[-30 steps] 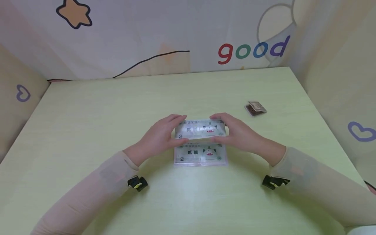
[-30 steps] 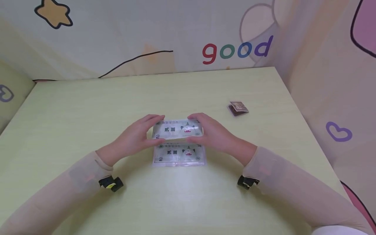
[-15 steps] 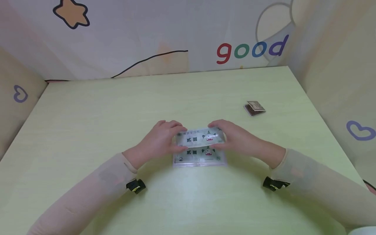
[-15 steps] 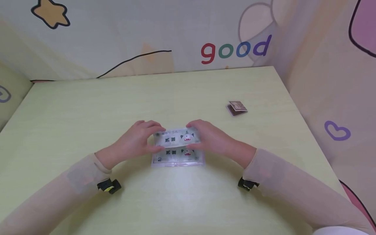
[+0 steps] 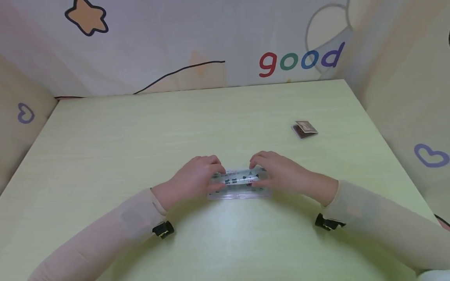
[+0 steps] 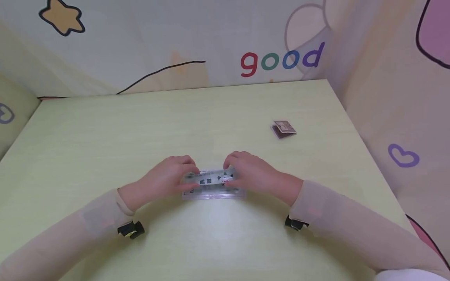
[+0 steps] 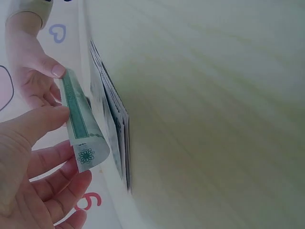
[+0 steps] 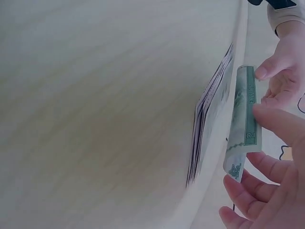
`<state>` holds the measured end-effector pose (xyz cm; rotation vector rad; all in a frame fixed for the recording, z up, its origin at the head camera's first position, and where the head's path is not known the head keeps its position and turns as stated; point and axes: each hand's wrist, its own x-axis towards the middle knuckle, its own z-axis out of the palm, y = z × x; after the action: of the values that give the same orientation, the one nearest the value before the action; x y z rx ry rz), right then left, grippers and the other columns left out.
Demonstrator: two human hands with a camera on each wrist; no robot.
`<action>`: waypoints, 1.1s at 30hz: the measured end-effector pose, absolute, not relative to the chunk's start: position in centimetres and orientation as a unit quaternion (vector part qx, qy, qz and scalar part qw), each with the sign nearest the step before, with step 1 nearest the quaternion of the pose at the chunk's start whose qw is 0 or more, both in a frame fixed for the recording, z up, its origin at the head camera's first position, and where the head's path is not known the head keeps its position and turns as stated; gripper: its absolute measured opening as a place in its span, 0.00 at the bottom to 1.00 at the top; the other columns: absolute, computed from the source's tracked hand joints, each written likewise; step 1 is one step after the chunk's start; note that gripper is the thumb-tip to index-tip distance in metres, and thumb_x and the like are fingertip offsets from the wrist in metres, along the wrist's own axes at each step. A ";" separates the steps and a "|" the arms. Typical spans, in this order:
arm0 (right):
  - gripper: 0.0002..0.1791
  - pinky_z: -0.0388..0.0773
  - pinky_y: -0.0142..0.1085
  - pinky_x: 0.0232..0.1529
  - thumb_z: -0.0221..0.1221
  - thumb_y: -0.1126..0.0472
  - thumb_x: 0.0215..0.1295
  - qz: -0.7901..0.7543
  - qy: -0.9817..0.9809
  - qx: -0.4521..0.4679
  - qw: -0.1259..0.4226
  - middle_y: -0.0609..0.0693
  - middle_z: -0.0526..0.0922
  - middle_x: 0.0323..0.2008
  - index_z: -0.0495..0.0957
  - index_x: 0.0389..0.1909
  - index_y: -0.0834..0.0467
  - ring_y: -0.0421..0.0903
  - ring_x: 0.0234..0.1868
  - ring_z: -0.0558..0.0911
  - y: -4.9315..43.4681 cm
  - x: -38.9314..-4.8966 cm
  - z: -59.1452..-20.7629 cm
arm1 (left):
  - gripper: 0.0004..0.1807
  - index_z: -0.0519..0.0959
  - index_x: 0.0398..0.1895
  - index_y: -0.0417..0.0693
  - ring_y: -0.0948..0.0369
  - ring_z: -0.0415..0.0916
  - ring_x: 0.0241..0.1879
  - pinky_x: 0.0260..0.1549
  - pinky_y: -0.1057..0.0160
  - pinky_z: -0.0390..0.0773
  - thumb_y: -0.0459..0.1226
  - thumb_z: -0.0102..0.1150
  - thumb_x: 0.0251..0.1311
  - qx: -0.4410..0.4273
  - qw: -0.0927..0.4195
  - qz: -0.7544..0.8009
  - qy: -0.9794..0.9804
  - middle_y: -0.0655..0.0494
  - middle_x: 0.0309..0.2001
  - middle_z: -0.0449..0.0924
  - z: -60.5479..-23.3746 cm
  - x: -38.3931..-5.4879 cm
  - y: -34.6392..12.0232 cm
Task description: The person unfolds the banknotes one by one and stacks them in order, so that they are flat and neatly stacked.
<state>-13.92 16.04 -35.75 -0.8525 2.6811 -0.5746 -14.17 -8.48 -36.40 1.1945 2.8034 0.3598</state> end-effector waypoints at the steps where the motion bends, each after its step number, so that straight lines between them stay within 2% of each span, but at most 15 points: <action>1: 0.20 0.72 0.43 0.50 0.66 0.54 0.55 -0.192 0.927 -0.295 0.133 0.53 0.74 0.52 0.76 0.46 0.57 0.50 0.47 0.72 16.0 -13.9 -35.7 | 0.17 0.83 0.42 0.46 0.60 0.74 0.34 0.43 0.60 0.75 0.45 0.66 0.53 0.391 0.037 0.116 0.912 0.55 0.39 0.77 -36.4 -14.2 -8.4; 4: 0.21 0.73 0.42 0.48 0.67 0.53 0.54 -0.176 0.932 -0.289 0.133 0.52 0.75 0.50 0.75 0.47 0.57 0.48 0.45 0.72 16.0 -13.8 -35.8 | 0.17 0.82 0.42 0.46 0.61 0.73 0.33 0.39 0.63 0.75 0.45 0.66 0.53 0.395 0.033 0.112 0.911 0.55 0.39 0.77 -36.5 -14.2 -8.3; 7: 0.26 0.72 0.43 0.50 0.68 0.52 0.53 -0.155 0.935 -0.283 0.144 0.53 0.74 0.52 0.74 0.50 0.58 0.49 0.48 0.72 15.9 -13.7 -35.9 | 0.19 0.82 0.44 0.45 0.61 0.72 0.33 0.36 0.65 0.75 0.46 0.66 0.52 0.390 0.040 0.095 0.915 0.54 0.40 0.76 -36.5 -14.2 -8.3; 15: 0.35 0.69 0.45 0.55 0.67 0.47 0.52 -0.088 0.930 -0.326 0.147 0.55 0.71 0.56 0.70 0.58 0.61 0.53 0.55 0.71 15.5 -13.5 -36.5 | 0.27 0.80 0.49 0.45 0.58 0.72 0.34 0.35 0.64 0.75 0.52 0.66 0.50 0.377 0.062 0.033 0.924 0.51 0.44 0.75 -36.9 -13.9 -8.0; 25: 0.38 0.62 0.49 0.62 0.63 0.49 0.58 -0.062 0.897 -0.411 0.149 0.58 0.60 0.67 0.63 0.65 0.62 0.57 0.65 0.62 16.6 -12.1 -35.9 | 0.30 0.78 0.48 0.42 0.58 0.70 0.36 0.33 0.64 0.73 0.53 0.67 0.48 0.361 0.064 0.001 0.930 0.50 0.44 0.74 -36.9 -13.4 -7.7; 30: 0.38 0.60 0.49 0.63 0.60 0.48 0.61 -0.030 0.882 -0.426 0.201 0.56 0.57 0.69 0.60 0.68 0.59 0.56 0.68 0.58 17.0 -11.8 -35.8 | 0.31 0.78 0.51 0.43 0.58 0.69 0.38 0.36 0.65 0.73 0.54 0.66 0.49 0.349 0.075 -0.018 0.934 0.51 0.45 0.73 -37.1 -13.1 -7.5; 33: 0.38 0.58 0.49 0.64 0.59 0.47 0.62 -0.013 0.876 -0.423 0.230 0.54 0.54 0.71 0.58 0.70 0.55 0.55 0.69 0.55 17.2 -11.8 -35.9 | 0.32 0.75 0.55 0.42 0.56 0.70 0.44 0.43 0.62 0.73 0.53 0.65 0.52 0.360 0.066 -0.037 0.930 0.49 0.49 0.72 -37.2 -12.7 -7.6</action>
<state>-11.84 17.16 -35.93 -1.1645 2.4106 -0.0369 -12.74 -7.63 -37.25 1.0858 2.8053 -0.1115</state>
